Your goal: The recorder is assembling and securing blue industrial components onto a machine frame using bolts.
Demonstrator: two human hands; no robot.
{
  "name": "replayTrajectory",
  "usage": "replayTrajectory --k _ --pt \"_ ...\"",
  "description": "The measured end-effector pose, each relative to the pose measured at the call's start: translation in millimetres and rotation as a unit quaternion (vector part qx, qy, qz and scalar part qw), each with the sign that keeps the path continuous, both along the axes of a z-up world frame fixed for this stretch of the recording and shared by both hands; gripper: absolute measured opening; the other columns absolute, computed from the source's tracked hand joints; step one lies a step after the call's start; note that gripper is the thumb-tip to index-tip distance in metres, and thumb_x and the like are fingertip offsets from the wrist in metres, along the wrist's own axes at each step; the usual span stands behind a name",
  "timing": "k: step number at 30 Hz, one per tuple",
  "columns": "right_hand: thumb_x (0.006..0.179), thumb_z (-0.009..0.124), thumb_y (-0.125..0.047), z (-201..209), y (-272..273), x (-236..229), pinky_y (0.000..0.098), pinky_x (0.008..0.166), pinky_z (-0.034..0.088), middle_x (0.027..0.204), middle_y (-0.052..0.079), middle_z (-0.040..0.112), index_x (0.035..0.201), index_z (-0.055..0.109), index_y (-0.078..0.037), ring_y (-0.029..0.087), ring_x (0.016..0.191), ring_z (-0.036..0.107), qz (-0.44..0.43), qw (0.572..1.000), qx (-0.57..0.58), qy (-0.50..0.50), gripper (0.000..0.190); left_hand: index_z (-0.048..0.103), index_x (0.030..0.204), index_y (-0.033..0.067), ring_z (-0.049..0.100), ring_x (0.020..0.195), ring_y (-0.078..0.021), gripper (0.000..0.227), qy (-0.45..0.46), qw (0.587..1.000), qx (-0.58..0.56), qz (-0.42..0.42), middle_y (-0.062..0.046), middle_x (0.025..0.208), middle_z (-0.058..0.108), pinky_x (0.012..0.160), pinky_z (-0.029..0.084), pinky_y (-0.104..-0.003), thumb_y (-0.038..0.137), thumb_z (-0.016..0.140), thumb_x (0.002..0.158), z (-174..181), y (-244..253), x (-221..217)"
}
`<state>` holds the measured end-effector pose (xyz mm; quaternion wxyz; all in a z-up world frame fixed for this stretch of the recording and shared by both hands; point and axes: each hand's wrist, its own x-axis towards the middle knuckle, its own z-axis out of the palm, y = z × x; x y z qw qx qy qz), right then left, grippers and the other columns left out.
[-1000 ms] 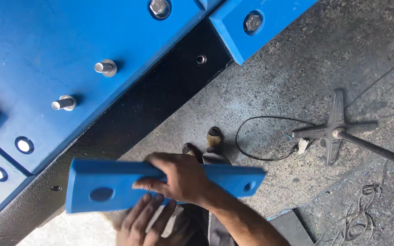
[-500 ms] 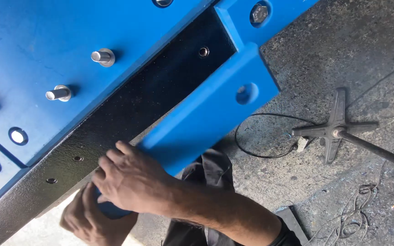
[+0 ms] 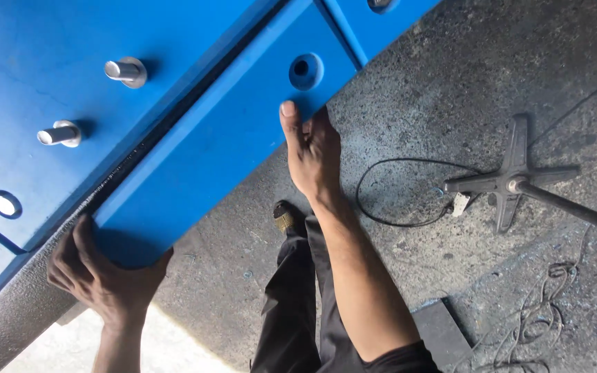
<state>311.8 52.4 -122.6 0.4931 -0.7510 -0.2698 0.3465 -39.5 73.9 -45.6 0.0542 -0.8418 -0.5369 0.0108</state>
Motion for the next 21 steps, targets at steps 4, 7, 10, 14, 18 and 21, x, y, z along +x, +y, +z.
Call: replayTrajectory --k 4,7,10,14,18,21 --pt "0.109 0.037 -0.064 -9 -2 3 0.0282 0.055 0.053 0.08 0.001 0.064 0.112 0.064 -0.008 0.012 0.067 0.064 0.054 0.986 -0.055 -0.148 0.062 0.039 0.157 0.0028 0.041 0.133 -0.0347 0.105 -0.012 0.999 0.027 -0.026 -0.018 0.138 0.042 0.109 0.035 -0.055 0.061 0.082 0.081 -12 14 -1" --pt "0.107 0.038 -0.064 -3 3 7 0.0276 0.051 0.053 0.078 0.0 0.065 0.112 0.063 -0.005 0.012 0.064 0.066 0.042 0.99 -0.032 -0.133 0.065 0.037 0.161 0.0045 0.038 0.132 -0.0342 0.111 -0.006 1.0 0.011 -0.008 -0.02 0.138 0.036 0.106 0.037 -0.058 0.065 0.083 0.081 -21 15 -6" --pt "0.105 0.039 -0.064 0 3 5 0.0285 0.049 0.052 0.071 0.0 0.063 0.108 0.064 -0.007 0.012 0.06 0.065 0.048 0.99 -0.068 -0.117 0.063 0.036 0.161 0.0057 0.037 0.135 -0.0334 0.108 0.003 1.0 0.004 0.002 -0.019 0.139 0.036 0.108 0.036 -0.058 0.063 0.083 0.082 -15 11 -6" --pt "0.103 0.041 -0.067 9 6 10 0.0298 0.047 0.051 0.066 0.0 0.062 0.106 0.065 -0.007 0.013 0.056 0.065 0.05 0.988 -0.089 -0.114 0.065 0.034 0.162 0.0075 0.036 0.136 -0.0341 0.11 -0.014 1.0 0.001 0.01 -0.02 0.142 0.036 0.11 0.035 -0.058 0.063 0.083 0.082 -17 12 -3" --pt "0.103 0.042 -0.071 3 4 14 0.0282 0.051 0.054 0.071 -0.004 0.065 0.108 0.064 -0.006 0.011 0.061 0.068 0.06 0.991 -0.081 -0.09 0.069 0.031 0.164 0.0092 0.034 0.141 -0.0337 0.111 -0.027 1.0 -0.003 0.003 -0.018 0.146 0.035 0.116 0.033 -0.059 0.064 0.084 0.083 -20 9 -9" --pt "0.095 0.042 -0.072 19 11 18 0.034 0.044 0.046 0.062 0.0 0.058 0.112 0.065 -0.007 0.014 0.051 0.061 0.068 0.985 -0.155 -0.019 0.071 0.029 0.165 0.0098 0.032 0.144 -0.0345 0.112 -0.016 1.0 0.015 -0.012 -0.019 0.149 0.032 0.116 0.031 -0.059 0.062 0.085 0.083 -18 7 -14"
